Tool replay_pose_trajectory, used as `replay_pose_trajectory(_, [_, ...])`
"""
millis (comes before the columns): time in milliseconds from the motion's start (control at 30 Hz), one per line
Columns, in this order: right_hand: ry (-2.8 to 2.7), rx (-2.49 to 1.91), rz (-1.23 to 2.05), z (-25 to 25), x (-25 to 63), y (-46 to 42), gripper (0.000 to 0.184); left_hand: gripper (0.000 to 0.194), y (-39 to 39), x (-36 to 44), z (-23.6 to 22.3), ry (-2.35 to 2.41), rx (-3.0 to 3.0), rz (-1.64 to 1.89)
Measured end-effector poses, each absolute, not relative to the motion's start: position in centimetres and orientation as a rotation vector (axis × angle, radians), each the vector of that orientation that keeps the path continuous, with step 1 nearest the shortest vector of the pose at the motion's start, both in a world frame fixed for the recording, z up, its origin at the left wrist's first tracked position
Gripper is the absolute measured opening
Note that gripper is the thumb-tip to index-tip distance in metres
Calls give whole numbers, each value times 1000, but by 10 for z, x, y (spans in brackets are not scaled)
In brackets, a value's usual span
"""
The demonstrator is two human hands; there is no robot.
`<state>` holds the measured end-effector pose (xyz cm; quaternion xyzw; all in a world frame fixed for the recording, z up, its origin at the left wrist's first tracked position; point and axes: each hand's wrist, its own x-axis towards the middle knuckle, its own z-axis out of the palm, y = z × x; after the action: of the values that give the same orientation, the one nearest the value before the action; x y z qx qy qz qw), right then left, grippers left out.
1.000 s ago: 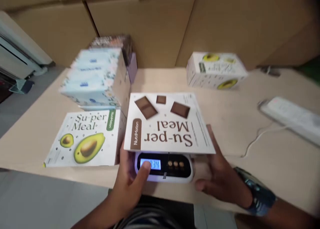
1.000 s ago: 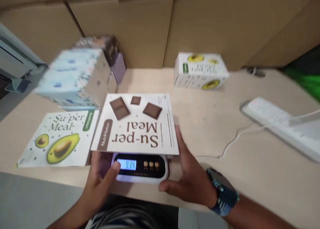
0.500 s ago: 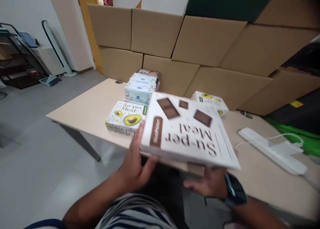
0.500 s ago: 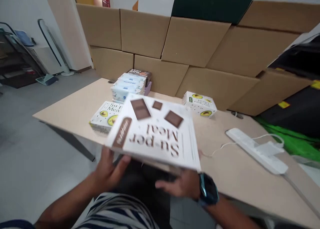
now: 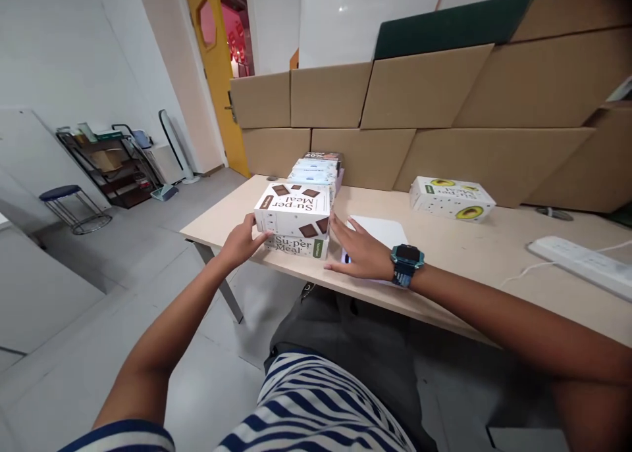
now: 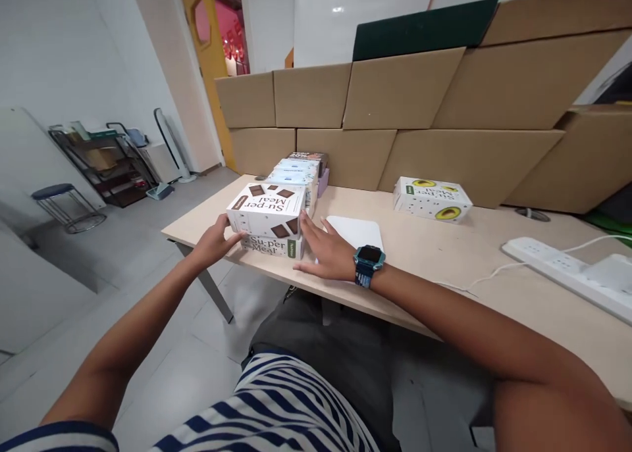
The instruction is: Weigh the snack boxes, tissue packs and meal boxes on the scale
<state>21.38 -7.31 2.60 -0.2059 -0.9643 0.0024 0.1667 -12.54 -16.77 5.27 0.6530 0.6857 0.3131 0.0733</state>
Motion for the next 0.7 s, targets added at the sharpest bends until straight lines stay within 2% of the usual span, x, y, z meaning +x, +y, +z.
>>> replay_pose_trajectory(167, [-2740, -662, 89, 27, 225, -69, 122, 55, -155, -118, 57, 2075, 2007, 969])
replay_pose_trajectory(267, [-2725, -688, 104, 21, 238, -72, 114, 75, -158, -117, 49, 2087, 2063, 1114])
replay_pose_trajectory(333, [-2678, -744, 101, 18, 254, -72, 109, 82, -166, -109, 44, 2048, 2202, 1367])
replay_pose_trajectory(433, [-2490, -906, 69, 18, 289, -60, 99, 81, -181, -76, 45, 1596, 2690, 1847])
replay_pose_trajectory(467, [-2420, -969, 52, 20, 304, -51, 97, 84, -184, -58, 49, 1345, 2849, 1874])
replay_pose_trajectory(500, [-2339, -1037, 36, 22, 320, -41, 95, 84, -185, -35, 56, 1110, 2959, 1798])
replay_pose_trajectory(567, [-2116, -1187, 22, 26, 354, -15, 95, 72, -173, 22, 75, 843, 3015, 1526])
replay_pose_trajectory(633, [-1713, -1350, 45, 26, 389, 13, 93, 56, -140, 88, 99, 811, 2901, 1388])
replay_pose_trajectory(700, [-1390, -1489, 83, 18, 420, 36, 94, 60, -86, 152, 118, 848, 2693, 1245])
